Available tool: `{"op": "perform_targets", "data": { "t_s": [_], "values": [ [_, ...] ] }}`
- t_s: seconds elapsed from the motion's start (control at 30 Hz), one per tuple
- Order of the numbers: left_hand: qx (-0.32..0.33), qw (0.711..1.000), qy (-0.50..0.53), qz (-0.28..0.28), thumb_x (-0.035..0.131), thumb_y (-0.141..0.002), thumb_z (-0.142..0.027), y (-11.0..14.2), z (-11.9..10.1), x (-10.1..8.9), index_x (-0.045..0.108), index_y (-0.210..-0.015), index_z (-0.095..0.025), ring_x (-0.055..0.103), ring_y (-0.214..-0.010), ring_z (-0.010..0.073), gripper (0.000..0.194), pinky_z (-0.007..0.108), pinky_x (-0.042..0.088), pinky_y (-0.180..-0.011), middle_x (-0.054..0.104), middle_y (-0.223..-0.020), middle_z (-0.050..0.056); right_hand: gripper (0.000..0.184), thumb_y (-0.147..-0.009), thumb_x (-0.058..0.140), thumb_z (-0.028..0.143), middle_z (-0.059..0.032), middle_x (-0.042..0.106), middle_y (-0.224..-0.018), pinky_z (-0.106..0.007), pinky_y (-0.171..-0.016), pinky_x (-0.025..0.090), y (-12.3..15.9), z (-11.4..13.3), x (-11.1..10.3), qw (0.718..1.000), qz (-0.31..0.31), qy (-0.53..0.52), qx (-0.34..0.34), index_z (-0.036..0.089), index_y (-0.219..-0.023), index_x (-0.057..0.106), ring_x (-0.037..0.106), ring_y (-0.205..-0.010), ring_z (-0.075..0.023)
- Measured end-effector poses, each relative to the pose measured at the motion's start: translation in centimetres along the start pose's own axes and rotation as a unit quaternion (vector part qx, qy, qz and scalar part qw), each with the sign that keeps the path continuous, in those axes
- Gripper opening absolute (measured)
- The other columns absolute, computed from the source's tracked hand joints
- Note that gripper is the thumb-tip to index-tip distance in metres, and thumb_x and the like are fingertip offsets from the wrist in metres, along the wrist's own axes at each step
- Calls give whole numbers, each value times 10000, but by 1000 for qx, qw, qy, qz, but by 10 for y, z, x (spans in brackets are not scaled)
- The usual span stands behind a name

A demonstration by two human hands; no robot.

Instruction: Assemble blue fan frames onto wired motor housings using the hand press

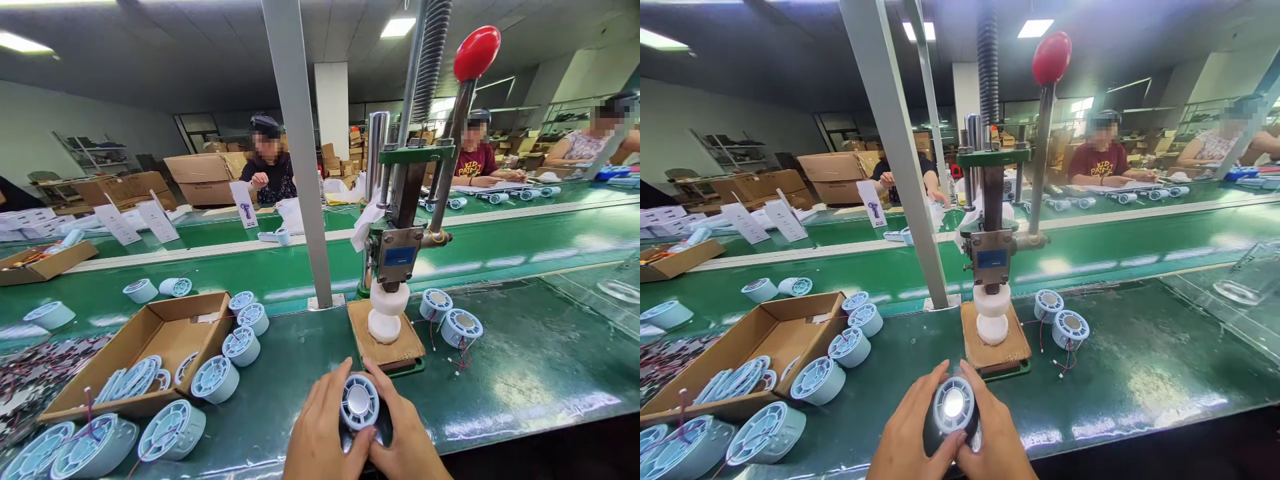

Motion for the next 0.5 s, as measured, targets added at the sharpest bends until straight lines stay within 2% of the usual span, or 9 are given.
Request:
{"op": "perform_targets", "data": {
  "t_s": [0.13, 0.3, 0.4, 0.5],
  "values": [
    [-27, 999, 35, -16, 559, -740, -201, 2, 11, 6, 401, -1435, -260, 564, -1163, 295, 715, 456, 480, -982, 598, -1268, 89, 764, -730, 469, 142, -59, 539, -1351, -255, -1040, 446, -1, -1, 2, 1000, 5, -21, 13, 180, -1474, 296, 557, -1213, -164],
    [-42, 995, 76, -45, 517, -793, -268, 10, 21, 26, 516, -1312, -196, 532, -1196, 300, 525, 462, 476, -982, 537, -1297, 131, 690, -798, 481, 188, -79, 495, -1398, -252, -1061, 428, -1, -3, 1, 999, 1, -33, 27, 158, -1469, 323, 523, -1259, -171],
    [-55, 994, 65, -64, 470, -846, -298, 18, 27, 36, 473, -1348, -168, 503, -1251, 303, 518, 487, 440, -1023, 529, -1352, 148, 696, -793, 535, 218, -84, 504, -1389, -255, -1059, 433, -2, -8, 3, 998, 2, -43, 39, 165, -1461, 347, 530, -1251, -179],
    [-64, 994, 63, -59, 471, -839, -292, 19, 30, 36, 466, -1365, -165, 542, -1232, 298, 542, 469, 455, -1018, 566, -1358, 138, 719, -763, 574, 217, -93, 537, -1351, -271, -1046, 452, -4, -9, 5, 998, -2, -49, 27, 173, -1450, 364, 557, -1217, -190]
  ]
}}
Point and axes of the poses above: each hand's wrist, its own y-axis away from the middle knuckle, its own x-axis out of the palm, z = x × y, the point moved 10 cm from there along -y, towards the middle knuckle
